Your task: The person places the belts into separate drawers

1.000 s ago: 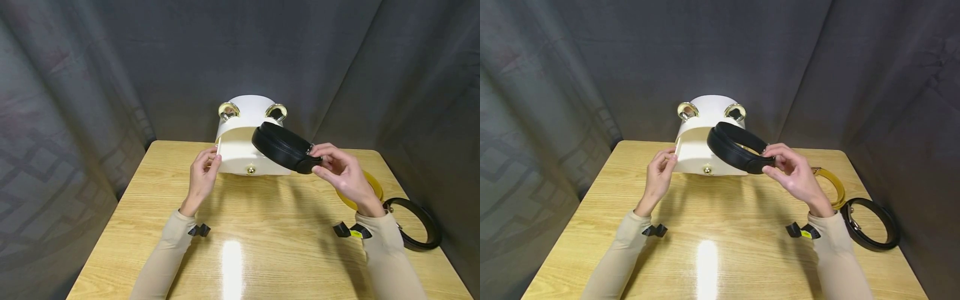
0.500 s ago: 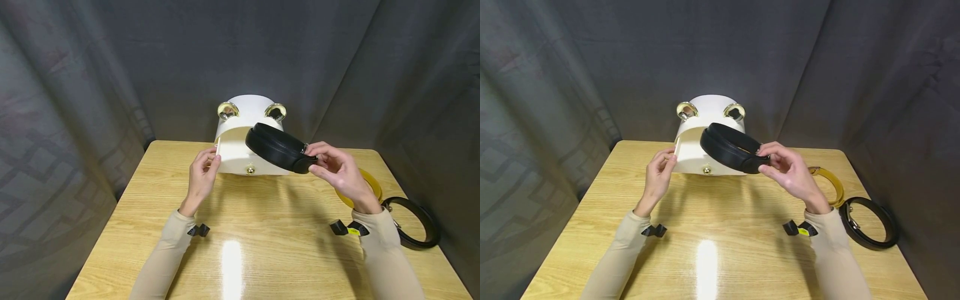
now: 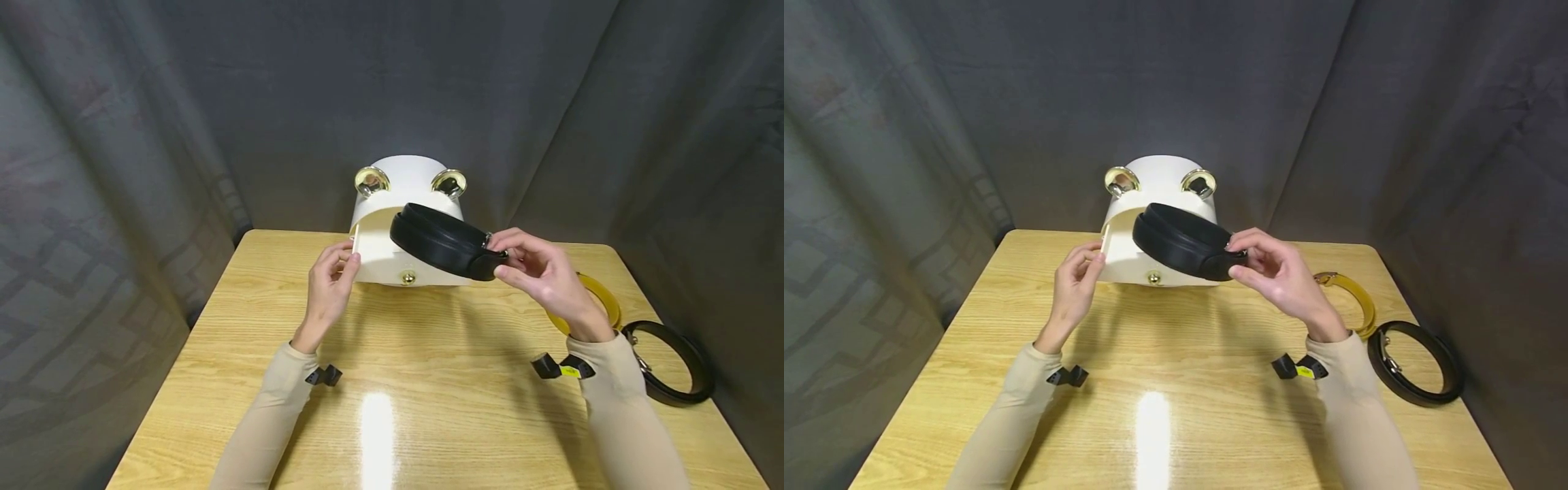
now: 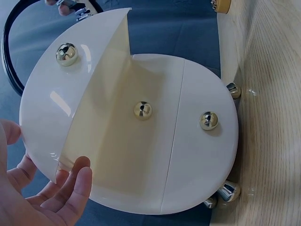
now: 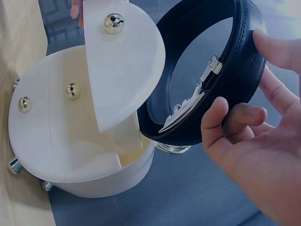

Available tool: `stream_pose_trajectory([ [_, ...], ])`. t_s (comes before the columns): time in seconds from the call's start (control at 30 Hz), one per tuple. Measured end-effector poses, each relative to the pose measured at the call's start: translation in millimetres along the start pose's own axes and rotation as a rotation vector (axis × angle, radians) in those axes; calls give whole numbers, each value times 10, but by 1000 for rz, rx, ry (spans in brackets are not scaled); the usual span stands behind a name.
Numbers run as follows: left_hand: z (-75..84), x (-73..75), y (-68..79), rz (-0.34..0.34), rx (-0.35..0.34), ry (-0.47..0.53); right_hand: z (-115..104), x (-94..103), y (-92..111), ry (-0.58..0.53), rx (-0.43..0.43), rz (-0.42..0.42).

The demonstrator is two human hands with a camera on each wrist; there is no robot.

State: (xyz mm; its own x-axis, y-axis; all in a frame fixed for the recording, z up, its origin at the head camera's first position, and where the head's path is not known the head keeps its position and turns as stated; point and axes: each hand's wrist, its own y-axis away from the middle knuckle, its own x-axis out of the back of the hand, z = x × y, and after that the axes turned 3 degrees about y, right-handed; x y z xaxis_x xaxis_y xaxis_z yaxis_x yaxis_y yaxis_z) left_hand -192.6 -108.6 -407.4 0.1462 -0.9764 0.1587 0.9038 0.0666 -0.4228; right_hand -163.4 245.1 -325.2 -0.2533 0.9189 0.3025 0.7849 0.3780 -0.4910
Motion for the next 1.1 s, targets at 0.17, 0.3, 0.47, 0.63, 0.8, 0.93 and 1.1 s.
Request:
stream_pose_trajectory([
  [0.17,-1,-6,-13,2,-2,10,-1,-29,-81,4,-10,-21],
  [0.3,-5,-7,-18,-1,0,11,0,-69,-118,31,-8,-44],
  [0.47,-1,-6,-13,-3,10,13,-12,-133,-155,70,-12,-61],
  [0.63,5,-11,-7,-3,14,18,-9,-183,-197,82,-20,-45],
  [0.8,8,-21,-5,-4,13,16,6,-192,-236,107,-40,-30],
  [0.93,19,-21,-5,-6,14,10,17,-189,-276,137,-60,-30],
  [1.1,25,-9,-1,-7,12,7,21,-196,-325,151,-99,-43],
])
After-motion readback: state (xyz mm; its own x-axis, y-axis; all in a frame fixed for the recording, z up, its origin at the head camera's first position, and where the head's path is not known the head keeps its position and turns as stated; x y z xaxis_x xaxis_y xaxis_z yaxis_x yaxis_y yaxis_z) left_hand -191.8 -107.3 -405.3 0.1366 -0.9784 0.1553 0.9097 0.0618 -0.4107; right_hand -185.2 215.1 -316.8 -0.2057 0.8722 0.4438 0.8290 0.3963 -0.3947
